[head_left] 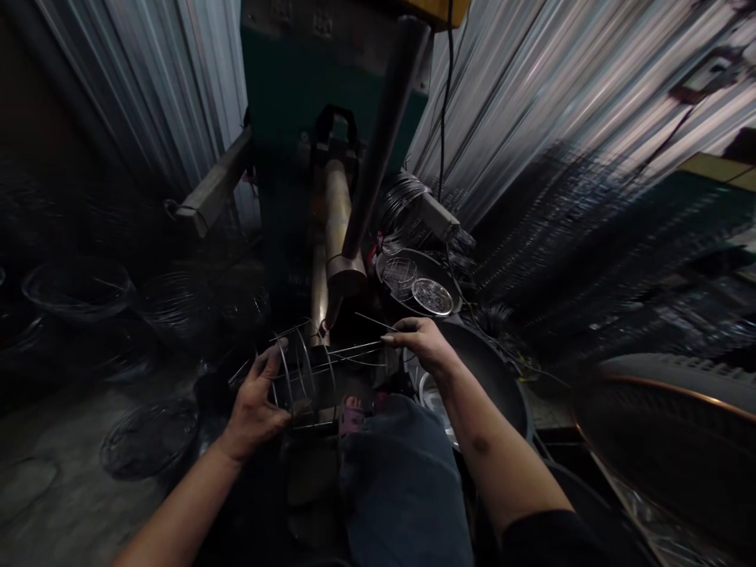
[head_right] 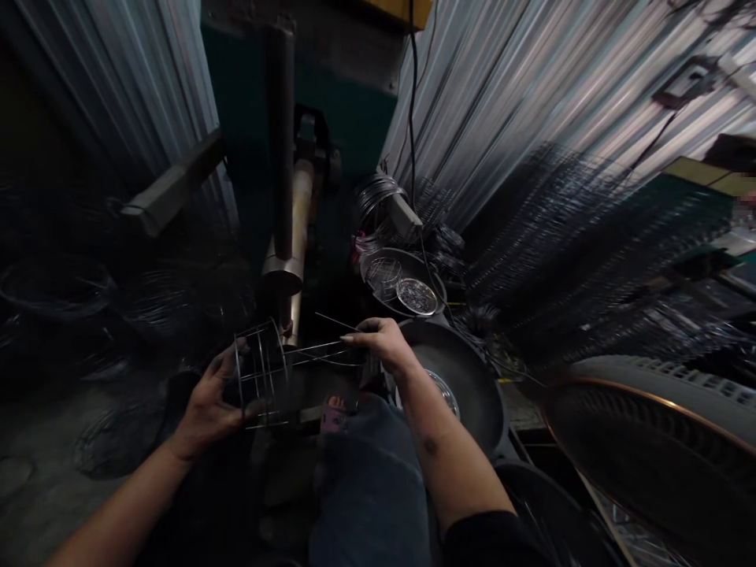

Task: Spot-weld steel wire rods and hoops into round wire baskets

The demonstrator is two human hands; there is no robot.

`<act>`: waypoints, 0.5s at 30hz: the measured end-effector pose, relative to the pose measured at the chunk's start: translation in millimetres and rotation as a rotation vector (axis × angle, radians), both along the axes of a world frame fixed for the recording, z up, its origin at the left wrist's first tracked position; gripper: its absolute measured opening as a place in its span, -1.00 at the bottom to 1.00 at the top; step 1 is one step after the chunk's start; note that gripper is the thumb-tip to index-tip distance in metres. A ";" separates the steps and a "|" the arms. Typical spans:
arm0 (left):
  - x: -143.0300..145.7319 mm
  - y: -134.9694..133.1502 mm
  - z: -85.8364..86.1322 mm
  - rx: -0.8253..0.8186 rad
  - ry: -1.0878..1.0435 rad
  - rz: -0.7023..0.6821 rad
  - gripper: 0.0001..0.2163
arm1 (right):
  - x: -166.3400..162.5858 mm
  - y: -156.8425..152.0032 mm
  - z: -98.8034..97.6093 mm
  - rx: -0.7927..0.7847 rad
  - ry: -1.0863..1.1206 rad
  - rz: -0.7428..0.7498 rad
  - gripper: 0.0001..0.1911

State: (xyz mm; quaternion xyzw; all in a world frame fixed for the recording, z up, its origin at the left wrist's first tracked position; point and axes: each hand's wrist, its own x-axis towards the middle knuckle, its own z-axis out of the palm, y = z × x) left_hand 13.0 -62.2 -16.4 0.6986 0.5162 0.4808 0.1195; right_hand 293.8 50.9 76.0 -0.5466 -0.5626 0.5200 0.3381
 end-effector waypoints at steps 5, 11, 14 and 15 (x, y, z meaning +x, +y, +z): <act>-1.5 4.0 1.4 0.023 -0.010 -0.011 -0.13 | -3.0 3.0 1.1 -0.007 0.000 0.012 -0.68; -4.5 10.5 5.3 -0.032 -0.037 -0.005 -0.15 | -4.3 12.2 2.7 -0.006 -0.002 0.032 -0.67; -5.2 14.7 8.0 -0.026 -0.037 -0.005 -0.16 | -5.0 17.6 2.8 -0.020 -0.002 0.041 -0.66; -5.4 16.2 8.7 -0.021 -0.033 -0.005 -0.17 | -5.0 19.3 2.6 -0.024 -0.006 0.041 -0.65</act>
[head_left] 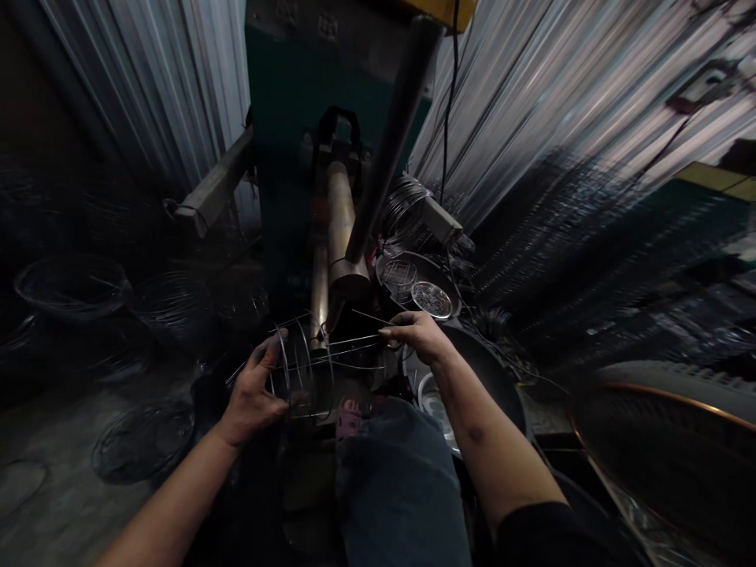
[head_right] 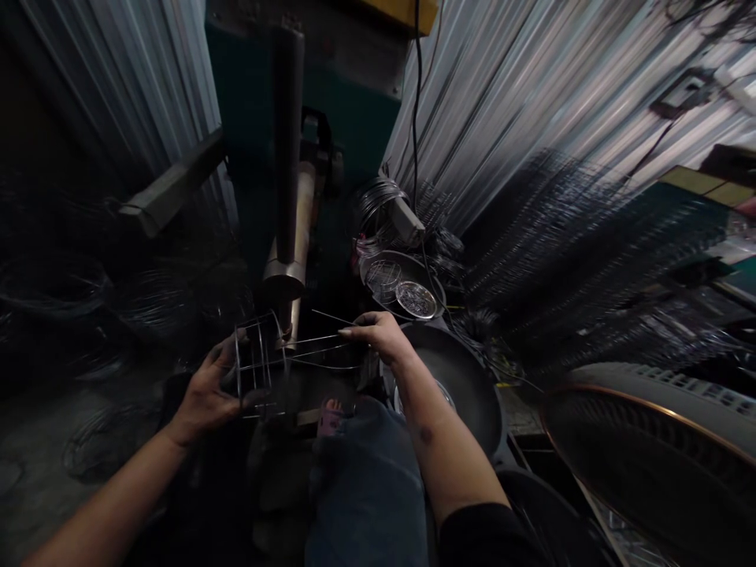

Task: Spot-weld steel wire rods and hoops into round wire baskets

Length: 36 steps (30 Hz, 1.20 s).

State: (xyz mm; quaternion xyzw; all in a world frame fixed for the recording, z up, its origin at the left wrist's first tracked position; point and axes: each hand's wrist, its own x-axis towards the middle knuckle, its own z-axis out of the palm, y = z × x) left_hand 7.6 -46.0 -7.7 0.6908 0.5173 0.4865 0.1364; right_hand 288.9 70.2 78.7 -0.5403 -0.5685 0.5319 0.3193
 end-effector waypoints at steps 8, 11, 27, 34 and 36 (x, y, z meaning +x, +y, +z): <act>-1.7 9.6 1.1 -0.014 -0.010 0.030 -0.17 | -0.6 9.3 1.0 -0.012 -0.034 -0.007 -0.67; -2.1 11.0 3.0 -0.016 -0.016 0.020 -0.17 | -2.5 11.0 3.3 -0.016 -0.026 0.000 -0.66; -2.9 11.6 6.6 0.000 0.001 0.016 -0.13 | -3.4 8.3 9.2 0.033 -0.042 -0.013 -0.66; -2.4 13.7 6.5 0.008 -0.015 0.014 -0.17 | -3.3 9.4 9.9 0.036 -0.058 -0.013 -0.66; -1.9 14.2 7.0 -0.029 -0.023 0.018 -0.17 | -3.3 10.0 10.5 0.027 -0.061 -0.017 -0.67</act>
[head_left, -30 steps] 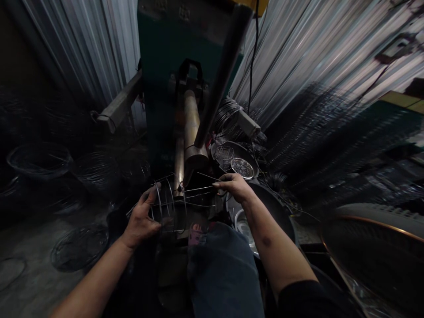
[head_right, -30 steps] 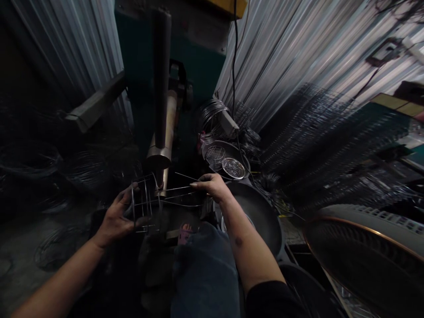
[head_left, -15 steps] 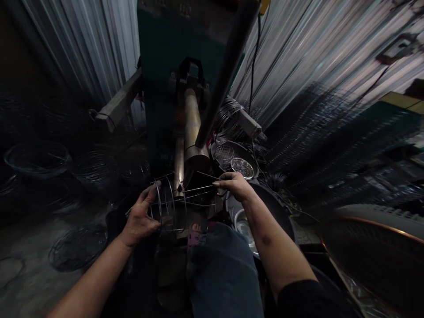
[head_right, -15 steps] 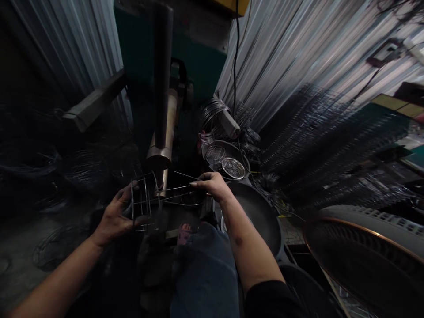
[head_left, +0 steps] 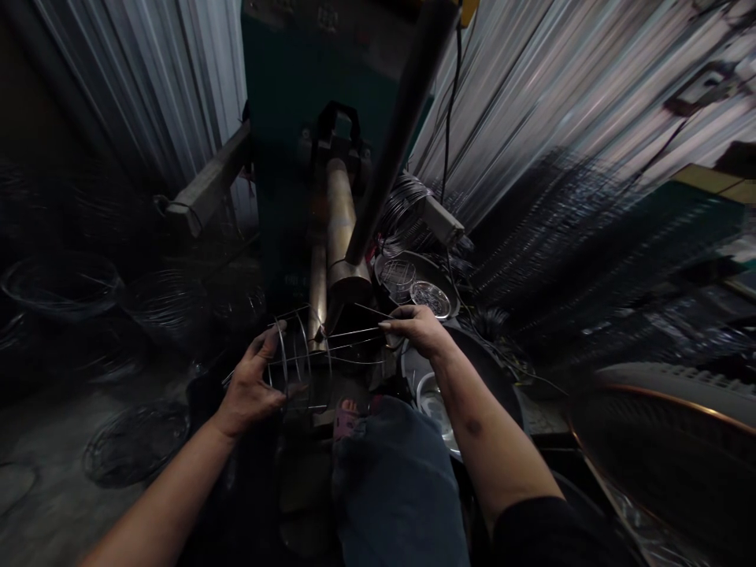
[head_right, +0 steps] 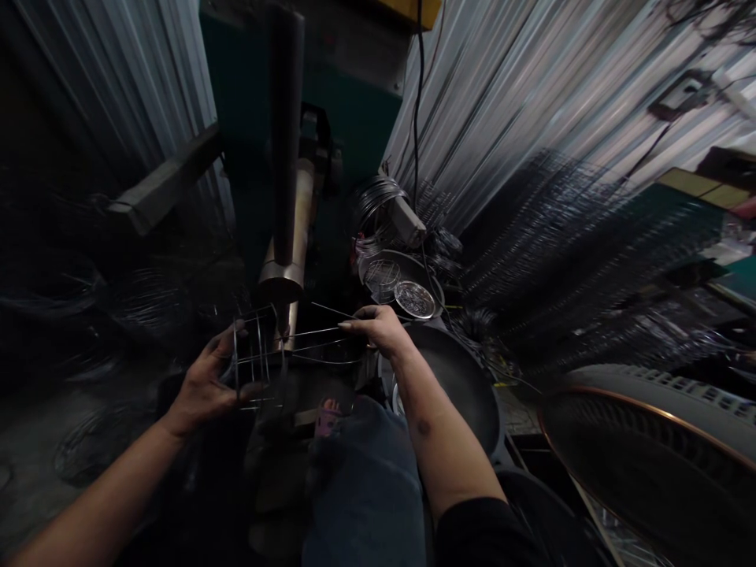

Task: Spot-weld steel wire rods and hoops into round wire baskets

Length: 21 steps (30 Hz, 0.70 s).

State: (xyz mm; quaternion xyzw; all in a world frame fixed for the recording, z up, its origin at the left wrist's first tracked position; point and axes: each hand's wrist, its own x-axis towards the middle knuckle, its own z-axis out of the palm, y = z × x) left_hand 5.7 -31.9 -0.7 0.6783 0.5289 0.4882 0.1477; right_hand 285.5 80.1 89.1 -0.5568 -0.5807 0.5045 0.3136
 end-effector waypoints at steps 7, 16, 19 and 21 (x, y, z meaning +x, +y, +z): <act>0.9 3.2 -1.2 -0.029 -0.011 -0.009 -0.13 | -0.8 1.3 0.9 -0.005 0.005 0.003 -0.68; 1.1 5.6 -2.0 -0.013 -0.015 -0.013 -0.12 | 1.3 2.9 -0.3 0.010 0.034 -0.006 -0.67; 1.2 5.6 -2.3 -0.062 -0.038 -0.015 -0.12 | 2.0 3.7 -3.7 0.011 0.060 -0.012 -0.67; 1.5 5.5 -2.0 -0.080 -0.049 -0.020 -0.13 | 2.1 4.1 -6.5 0.009 0.081 -0.022 -0.66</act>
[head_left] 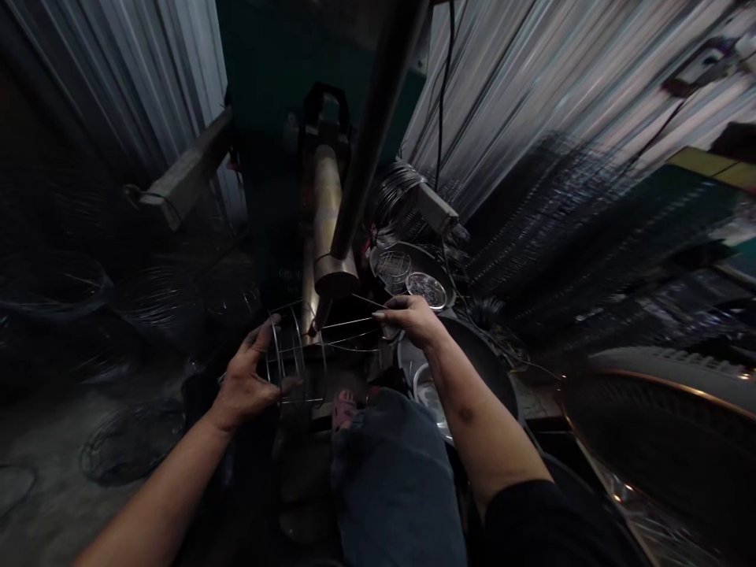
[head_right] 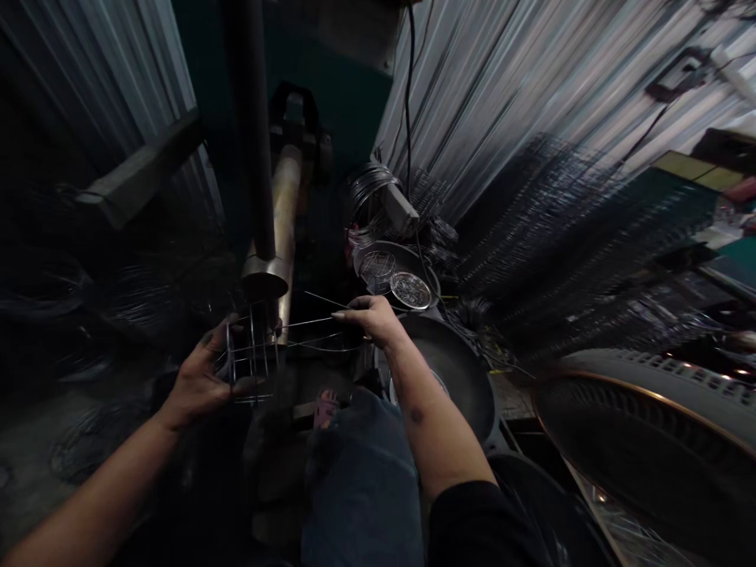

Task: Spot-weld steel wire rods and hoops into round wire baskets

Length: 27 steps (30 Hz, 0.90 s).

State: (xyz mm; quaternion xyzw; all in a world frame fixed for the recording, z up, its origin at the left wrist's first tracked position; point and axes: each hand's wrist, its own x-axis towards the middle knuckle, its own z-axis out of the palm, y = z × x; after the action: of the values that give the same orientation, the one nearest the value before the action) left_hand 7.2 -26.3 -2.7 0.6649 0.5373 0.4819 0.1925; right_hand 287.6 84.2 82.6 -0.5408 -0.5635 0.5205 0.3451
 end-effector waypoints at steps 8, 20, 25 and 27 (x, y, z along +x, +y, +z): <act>0.5 -0.3 -1.0 -0.002 -0.011 -0.001 -0.14 | -0.8 -0.9 -2.8 0.009 0.041 -0.018 -0.66; -2.7 -5.6 -0.7 -0.046 -0.032 0.023 -0.10 | 26.7 -21.5 21.4 0.337 -0.297 -0.135 -0.66; -4.7 -7.9 -3.0 -0.034 -0.061 0.031 -0.09 | 32.2 -47.9 47.7 0.305 -0.436 -0.012 -0.74; -4.0 -6.6 -2.2 -0.017 -0.043 0.029 -0.10 | 15.9 -52.7 45.7 0.302 -0.359 0.105 -0.76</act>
State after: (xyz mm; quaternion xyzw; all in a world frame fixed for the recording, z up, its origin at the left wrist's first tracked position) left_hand 3.2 -32.9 -4.9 0.6448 0.5465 0.4943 0.2028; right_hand 303.5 31.6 128.3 -0.5368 -0.7148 0.3428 0.2888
